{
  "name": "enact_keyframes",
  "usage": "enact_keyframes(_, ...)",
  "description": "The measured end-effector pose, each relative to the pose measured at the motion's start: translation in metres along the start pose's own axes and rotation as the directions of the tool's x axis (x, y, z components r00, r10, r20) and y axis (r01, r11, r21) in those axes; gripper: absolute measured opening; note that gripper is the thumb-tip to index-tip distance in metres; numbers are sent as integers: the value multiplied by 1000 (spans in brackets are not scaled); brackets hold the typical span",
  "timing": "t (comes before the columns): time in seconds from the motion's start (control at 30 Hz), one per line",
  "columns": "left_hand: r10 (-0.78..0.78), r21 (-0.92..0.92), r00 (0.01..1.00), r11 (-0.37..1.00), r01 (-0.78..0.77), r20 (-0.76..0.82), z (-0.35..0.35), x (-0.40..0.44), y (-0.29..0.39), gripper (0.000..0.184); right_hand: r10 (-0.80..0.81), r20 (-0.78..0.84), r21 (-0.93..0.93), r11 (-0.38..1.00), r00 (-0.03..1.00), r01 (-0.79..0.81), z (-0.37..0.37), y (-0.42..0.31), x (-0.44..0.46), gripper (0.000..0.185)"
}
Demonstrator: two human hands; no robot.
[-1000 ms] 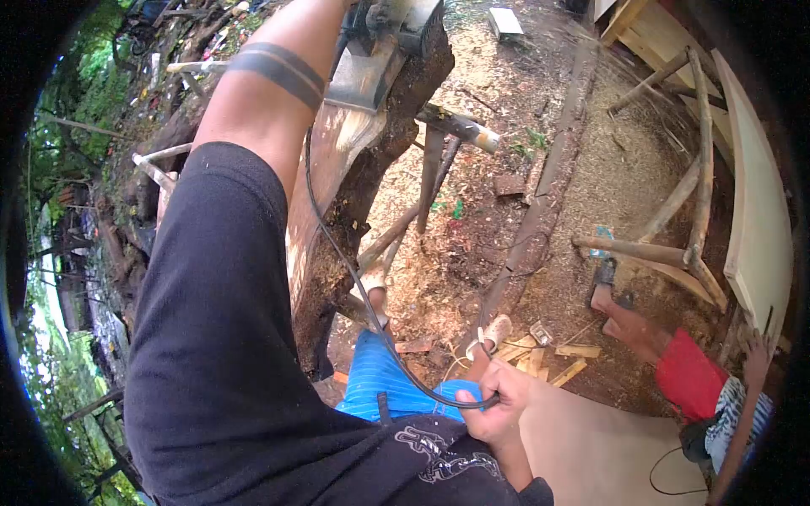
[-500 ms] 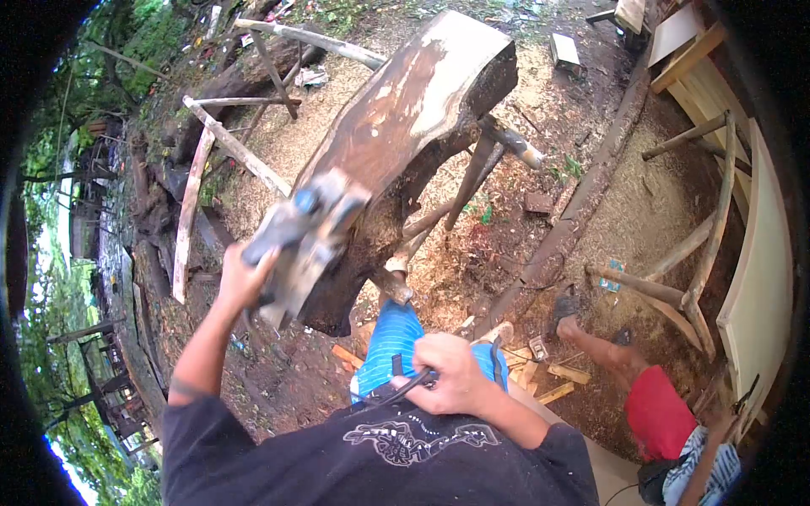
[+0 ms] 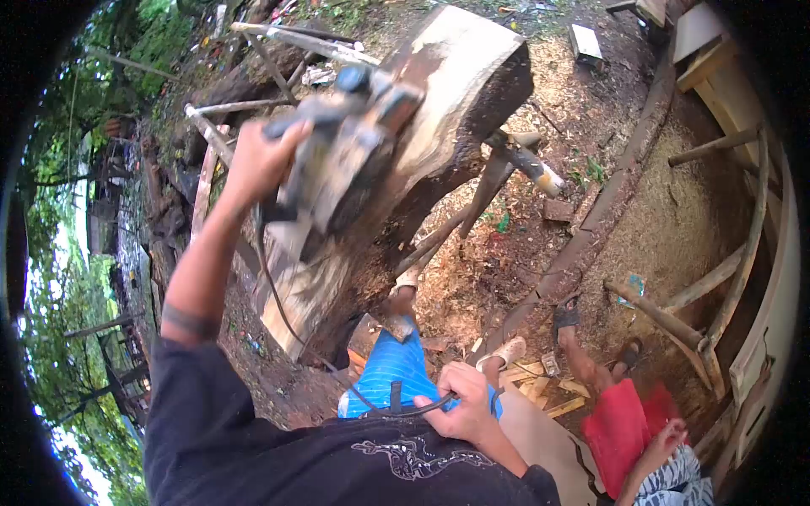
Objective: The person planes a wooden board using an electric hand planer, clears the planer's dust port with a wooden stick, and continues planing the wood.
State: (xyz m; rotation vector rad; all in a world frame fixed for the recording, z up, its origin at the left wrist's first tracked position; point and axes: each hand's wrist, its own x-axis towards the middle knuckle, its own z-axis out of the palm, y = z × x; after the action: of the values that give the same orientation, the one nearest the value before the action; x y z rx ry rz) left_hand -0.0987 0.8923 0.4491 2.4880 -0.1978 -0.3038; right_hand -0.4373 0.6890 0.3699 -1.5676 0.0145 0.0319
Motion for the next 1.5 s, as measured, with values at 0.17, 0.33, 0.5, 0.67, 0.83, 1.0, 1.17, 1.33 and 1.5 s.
enact_keyframes(0.17, 192, 23, 981, 981, -193, 33, 42, 147, 79, 51, 73, -243, -6, 997, 967, -77, -3, 23, -19, 41)
enact_keyframes(0.33, 151, -231, 988, 963, -142, 22, 75, 215, 140, 28, 72, -447, -20, 996, 891, -91, 11, 27, -30, 42)
enact_keyframes(0.5, 329, 47, 941, 944, -327, -74, 72, 226, 110, 49, 8, -436, -144, 986, 900, -79, 25, 4, -32, 42)
enact_keyframes(0.67, 227, 64, 973, 971, -229, 40, 12, 58, 25, 41, -19, -214, -193, 981, 977, -23, 33, -17, -38, 41)
enact_keyframes(0.83, 38, 42, 999, 998, -40, 37, -42, -139, -71, 39, -88, 93, -182, 978, 992, 104, 38, -41, -29, 36)
enact_keyframes(1.0, -215, 14, 975, 977, 215, 55, -63, -258, -101, 27, -22, 138, -108, 993, 990, 37, 38, -41, -24, 36)
enact_keyframes(1.17, -182, 85, 982, 981, 177, 58, -45, -217, -78, 25, 53, 83, -102, 994, 995, -45, 19, -20, -27, 36)
enact_keyframes(1.33, -36, 30, 996, 999, 34, 82, 3, -97, 5, 35, 109, -90, -52, 992, 990, -114, 8, -3, -32, 39)
enact_keyframes(1.5, 229, 70, 971, 970, -234, 71, 57, 42, 67, 41, 104, -274, -40, 992, 956, -120, 0, 20, -51, 42)
